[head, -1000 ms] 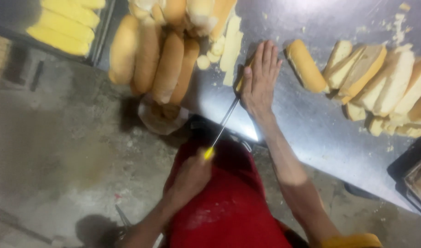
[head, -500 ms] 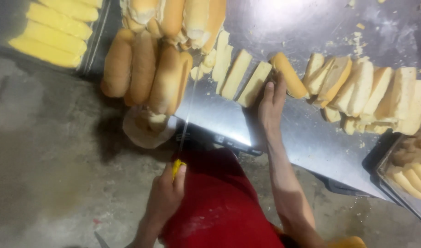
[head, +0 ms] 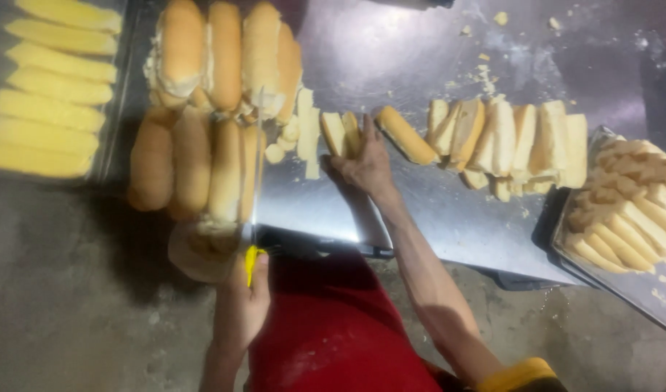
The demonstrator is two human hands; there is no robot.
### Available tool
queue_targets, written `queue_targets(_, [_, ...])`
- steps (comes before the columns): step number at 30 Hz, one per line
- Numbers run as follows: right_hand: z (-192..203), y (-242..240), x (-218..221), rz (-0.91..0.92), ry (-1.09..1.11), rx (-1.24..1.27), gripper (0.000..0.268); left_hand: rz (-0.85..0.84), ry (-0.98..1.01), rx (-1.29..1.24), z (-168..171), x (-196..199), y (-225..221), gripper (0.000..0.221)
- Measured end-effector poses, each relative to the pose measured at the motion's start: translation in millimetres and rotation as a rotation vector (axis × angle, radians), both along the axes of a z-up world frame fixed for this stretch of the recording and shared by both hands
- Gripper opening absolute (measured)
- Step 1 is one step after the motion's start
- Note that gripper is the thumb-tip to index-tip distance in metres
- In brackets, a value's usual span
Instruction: Cutting bread rolls and stacking them on a tray.
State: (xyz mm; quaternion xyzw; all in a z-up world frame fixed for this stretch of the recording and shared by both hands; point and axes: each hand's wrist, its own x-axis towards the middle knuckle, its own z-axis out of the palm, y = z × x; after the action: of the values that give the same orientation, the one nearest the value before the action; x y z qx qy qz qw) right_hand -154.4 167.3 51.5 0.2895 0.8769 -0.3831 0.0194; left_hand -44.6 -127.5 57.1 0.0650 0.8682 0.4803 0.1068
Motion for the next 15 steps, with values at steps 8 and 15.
queue_targets(8, [43, 57, 23, -0.049, 0.028, -0.178, 0.093, -0.011, 0.008, -0.066, 0, 10, 24, 0.035])
queue_targets(15, [81, 218, 96, -0.142, 0.254, 0.232, 0.076, -0.012, -0.026, -0.008, -3, 24, 41, 0.037])
